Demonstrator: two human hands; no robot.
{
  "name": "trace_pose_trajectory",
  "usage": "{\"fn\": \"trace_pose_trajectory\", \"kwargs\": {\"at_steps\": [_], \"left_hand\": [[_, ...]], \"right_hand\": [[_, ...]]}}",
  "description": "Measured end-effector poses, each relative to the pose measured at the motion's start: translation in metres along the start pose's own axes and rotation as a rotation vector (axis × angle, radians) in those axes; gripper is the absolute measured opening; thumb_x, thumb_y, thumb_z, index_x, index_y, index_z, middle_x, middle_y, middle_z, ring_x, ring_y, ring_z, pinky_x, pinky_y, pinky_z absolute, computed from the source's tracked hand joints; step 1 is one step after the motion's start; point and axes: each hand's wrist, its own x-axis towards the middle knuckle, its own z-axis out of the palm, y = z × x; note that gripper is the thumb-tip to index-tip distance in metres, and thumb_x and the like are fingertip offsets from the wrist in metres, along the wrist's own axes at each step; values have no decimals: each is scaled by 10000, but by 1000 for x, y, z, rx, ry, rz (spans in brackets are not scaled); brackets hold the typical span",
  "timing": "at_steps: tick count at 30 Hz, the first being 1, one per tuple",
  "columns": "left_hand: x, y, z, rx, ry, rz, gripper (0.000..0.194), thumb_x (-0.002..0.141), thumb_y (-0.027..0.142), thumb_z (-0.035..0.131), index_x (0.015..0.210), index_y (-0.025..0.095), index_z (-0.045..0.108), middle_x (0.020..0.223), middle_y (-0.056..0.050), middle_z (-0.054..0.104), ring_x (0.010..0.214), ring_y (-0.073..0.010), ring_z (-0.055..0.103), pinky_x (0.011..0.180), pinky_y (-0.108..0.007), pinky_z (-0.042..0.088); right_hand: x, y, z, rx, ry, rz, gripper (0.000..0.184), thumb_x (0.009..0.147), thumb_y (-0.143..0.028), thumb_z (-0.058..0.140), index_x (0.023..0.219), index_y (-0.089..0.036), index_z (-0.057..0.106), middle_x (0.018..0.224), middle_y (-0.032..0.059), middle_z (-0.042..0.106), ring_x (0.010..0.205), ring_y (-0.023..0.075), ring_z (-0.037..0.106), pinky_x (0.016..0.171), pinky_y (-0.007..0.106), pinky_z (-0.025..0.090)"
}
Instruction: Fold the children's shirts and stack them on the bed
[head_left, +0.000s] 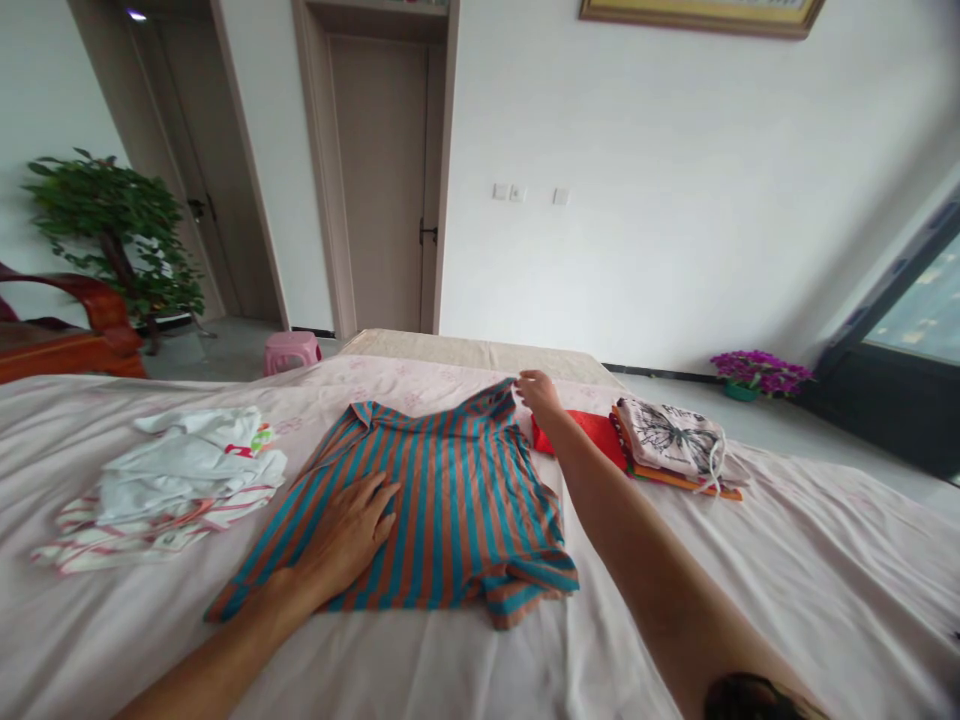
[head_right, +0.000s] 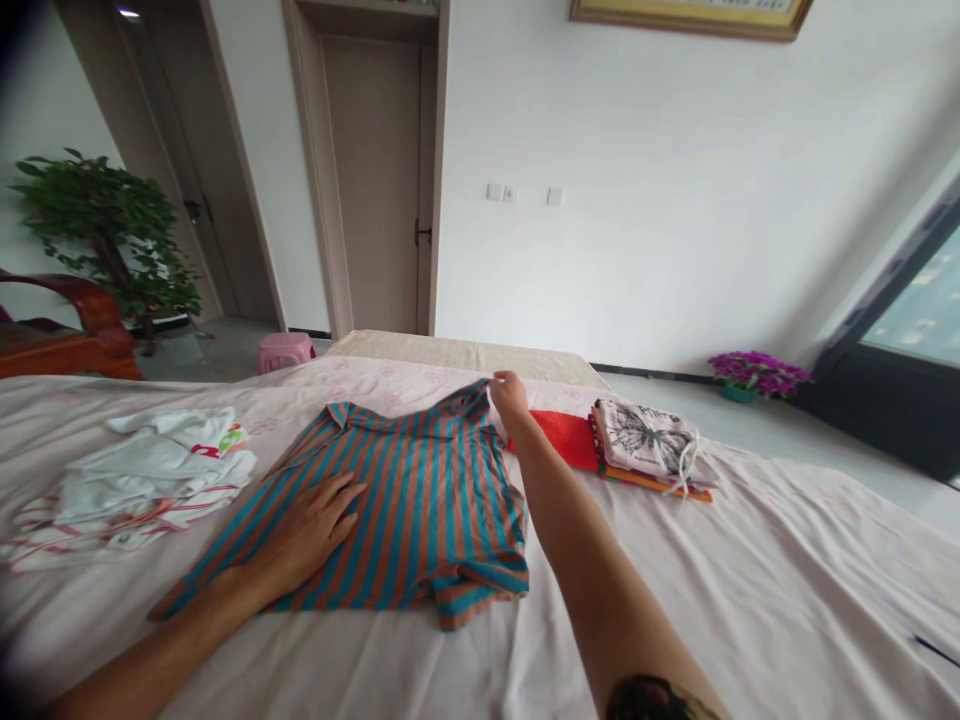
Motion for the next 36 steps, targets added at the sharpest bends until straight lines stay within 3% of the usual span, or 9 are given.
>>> {"fn": "trace_pose_trajectory", "kwargs": {"at_steps": [4,8,11,15,17,19,27,32,36], "left_hand": [[0,1,1,60,10,0,472,962,376,388,1385,235,544,1497,-107,464,1394,-264,407,1164,-444,291],[6,1,0,116,-36,8,497,957,393,392,1421,259,505,1534,-97,422,1434,-271,344,1179,-471,239],[19,-16,-3,129,-98,-29,565,955,506,363,1465,276,443,1571,-89,365,1461,-291,288,1171,-515,217],[40,-72,-10,208,-69,-368,595,951,523,332,1477,261,425,1567,-125,361,1428,-361,327,1119,-599,232],[48,-100,-15,225,-39,-563,578,954,464,329,1448,199,469,1489,-181,456,1370,-378,407,1087,-578,292],[57,-116,-20,221,-15,-651,544,947,383,336,1387,132,533,1369,-219,555,1302,-369,483,1054,-522,355],[128,-99,-25,141,196,-535,385,911,312,437,1226,268,654,1374,-63,564,1157,-253,577,934,-339,455],[171,-113,-10,111,125,-540,379,903,307,483,1248,286,636,1318,-67,584,1084,-209,620,864,-291,467],[183,-126,3,91,45,-527,282,849,342,580,1084,251,705,1213,-89,636,1055,-233,640,854,-304,480]], "right_hand": [[-8,13,21,-123,10,-28,546,860,-277,498,1389,-143,480,1360,153,572,1277,278,515,1065,421,412],[-64,34,54,-369,-251,-351,487,947,-320,432,1416,-199,472,1430,125,519,1306,262,492,1071,410,402],[-100,49,64,-546,-320,-447,490,991,-396,385,1453,-242,443,1510,85,438,1385,262,400,1131,459,321],[-117,62,62,-673,-259,-448,536,1010,-452,351,1486,-213,407,1568,80,347,1455,255,276,1186,474,215],[-118,64,60,-691,-229,-433,549,1010,-469,346,1488,-204,405,1565,87,353,1454,253,280,1182,467,227],[-117,63,60,-696,-217,-440,548,1010,-473,345,1484,-206,411,1556,87,370,1450,253,287,1176,464,239],[-119,57,58,-666,-195,-458,507,1001,-446,388,1446,-215,467,1525,86,419,1426,258,333,1160,455,270],[-120,53,54,-630,-193,-469,458,992,-405,422,1408,-234,511,1493,78,461,1403,248,366,1156,447,277],[-122,47,51,-614,-205,-478,430,991,-379,424,1387,-253,533,1477,58,482,1396,243,370,1166,456,255]]}}
